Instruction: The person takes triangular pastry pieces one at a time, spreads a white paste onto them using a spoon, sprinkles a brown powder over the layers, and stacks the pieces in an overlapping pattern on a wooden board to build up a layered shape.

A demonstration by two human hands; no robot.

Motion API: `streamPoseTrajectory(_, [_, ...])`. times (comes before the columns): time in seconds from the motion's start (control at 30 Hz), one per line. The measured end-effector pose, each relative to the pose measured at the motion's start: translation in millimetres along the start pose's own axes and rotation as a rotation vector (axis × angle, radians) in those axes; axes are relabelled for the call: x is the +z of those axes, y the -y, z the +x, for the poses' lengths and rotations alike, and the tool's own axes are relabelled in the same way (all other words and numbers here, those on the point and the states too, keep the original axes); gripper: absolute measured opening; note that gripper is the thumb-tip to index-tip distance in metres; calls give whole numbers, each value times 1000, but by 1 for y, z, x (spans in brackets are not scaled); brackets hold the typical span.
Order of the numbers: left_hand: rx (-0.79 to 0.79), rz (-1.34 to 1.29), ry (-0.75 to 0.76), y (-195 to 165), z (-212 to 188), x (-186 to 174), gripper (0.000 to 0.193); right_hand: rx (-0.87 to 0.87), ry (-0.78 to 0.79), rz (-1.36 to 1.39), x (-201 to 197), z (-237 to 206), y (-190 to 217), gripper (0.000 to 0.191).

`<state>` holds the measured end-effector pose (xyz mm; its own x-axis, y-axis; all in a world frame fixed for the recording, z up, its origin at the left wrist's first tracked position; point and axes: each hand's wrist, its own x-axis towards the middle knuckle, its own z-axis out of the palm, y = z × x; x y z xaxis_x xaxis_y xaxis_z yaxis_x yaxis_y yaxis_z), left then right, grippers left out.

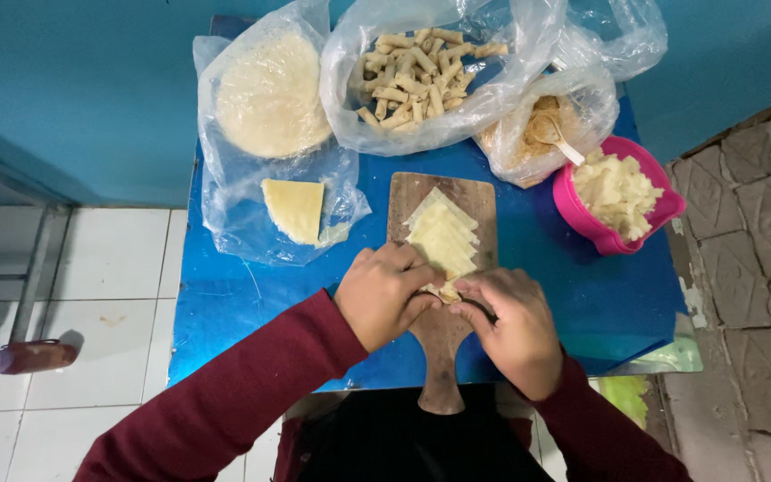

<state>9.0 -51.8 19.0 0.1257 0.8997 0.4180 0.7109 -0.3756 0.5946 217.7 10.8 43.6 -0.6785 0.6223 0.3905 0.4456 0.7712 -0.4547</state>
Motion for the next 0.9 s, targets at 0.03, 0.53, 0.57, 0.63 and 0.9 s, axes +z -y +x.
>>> streamPoseTrajectory(0.03, [-13, 22, 10, 0, 0, 1, 18, -27, -8, -12, 0, 0, 0, 23])
streamPoseTrajectory(0.53, [-26, -39, -80, 1, 3, 10, 10, -117, 69, -90, 1, 21, -6, 11])
streamPoseTrajectory(0.57, [-25, -19, -63, 1, 3, 11, 11, -131, 78, -114, 0, 19, -5, 13])
streamPoseTrajectory(0.63, [-31, 6, -40, 1, 4, 12, 10, -160, 96, -162, -3, 16, -3, 21])
streamPoseTrajectory(0.9, [-64, -8, -11, 2, 5, 11, 11, -152, 151, -84, -8, 22, -11, 14])
